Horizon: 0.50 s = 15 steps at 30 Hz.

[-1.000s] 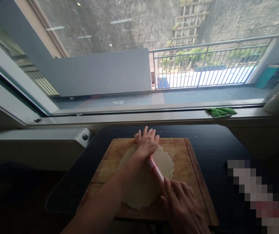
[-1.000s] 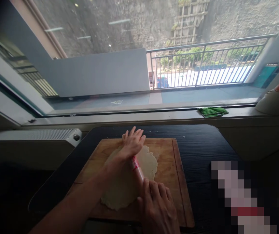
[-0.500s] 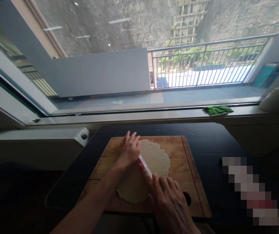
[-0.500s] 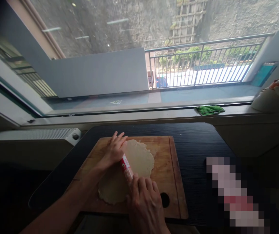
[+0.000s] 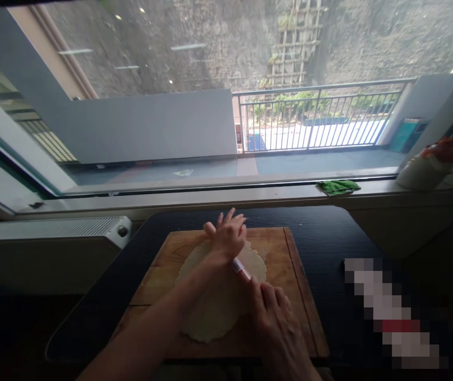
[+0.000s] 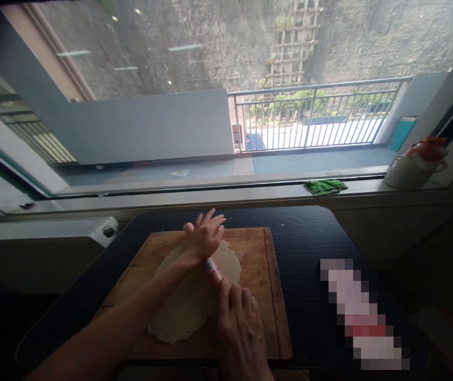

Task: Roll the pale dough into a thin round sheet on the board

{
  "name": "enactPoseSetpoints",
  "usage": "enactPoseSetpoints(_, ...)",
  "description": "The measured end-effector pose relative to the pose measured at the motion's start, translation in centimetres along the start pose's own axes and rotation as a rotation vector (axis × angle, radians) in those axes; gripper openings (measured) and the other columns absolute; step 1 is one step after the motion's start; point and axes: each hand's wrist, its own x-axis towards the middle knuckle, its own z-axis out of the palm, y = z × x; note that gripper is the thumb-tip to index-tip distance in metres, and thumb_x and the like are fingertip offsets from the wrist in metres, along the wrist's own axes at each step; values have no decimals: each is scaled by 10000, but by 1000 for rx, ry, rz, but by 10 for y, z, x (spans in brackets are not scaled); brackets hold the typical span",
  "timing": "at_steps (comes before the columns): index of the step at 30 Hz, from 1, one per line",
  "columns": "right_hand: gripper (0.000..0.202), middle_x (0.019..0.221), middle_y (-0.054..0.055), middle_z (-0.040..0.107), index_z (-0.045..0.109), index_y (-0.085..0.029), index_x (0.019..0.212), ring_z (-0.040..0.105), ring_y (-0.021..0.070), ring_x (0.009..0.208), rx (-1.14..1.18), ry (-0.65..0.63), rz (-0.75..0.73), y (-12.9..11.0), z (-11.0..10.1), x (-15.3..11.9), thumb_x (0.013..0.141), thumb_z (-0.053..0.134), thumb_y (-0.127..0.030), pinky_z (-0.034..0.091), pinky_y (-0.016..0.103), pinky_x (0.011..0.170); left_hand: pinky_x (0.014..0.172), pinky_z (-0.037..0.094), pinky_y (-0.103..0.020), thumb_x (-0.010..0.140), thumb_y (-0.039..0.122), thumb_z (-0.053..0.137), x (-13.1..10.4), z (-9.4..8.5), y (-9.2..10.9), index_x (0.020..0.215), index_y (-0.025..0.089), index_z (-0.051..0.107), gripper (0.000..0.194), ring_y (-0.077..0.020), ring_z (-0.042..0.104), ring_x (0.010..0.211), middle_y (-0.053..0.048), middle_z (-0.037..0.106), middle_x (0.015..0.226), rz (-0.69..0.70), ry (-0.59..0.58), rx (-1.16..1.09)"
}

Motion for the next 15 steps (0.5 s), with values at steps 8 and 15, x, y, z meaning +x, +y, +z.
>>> enactPoseSetpoints(8,311,872,64,520,496,-200,1149,505,195,757,106,-109,8,7,-17,13,843,445,-220,441,342,658,1096,124,-486,882,330,325,-22,-6,-15,1270,169,486,450,-260,205,1341,-72,404,1389,34,-196,98)
enactPoseSetpoints(15,374,879,88,530,463,-143,1207,506,199,754,-1,-102,86,20,-19,2,840,451,-217,444,341,652,1091,107,-500,877,369,320,41,29,50,1148,189,555,401,-234,252,1318,-55,545,1259,131,-221,43)
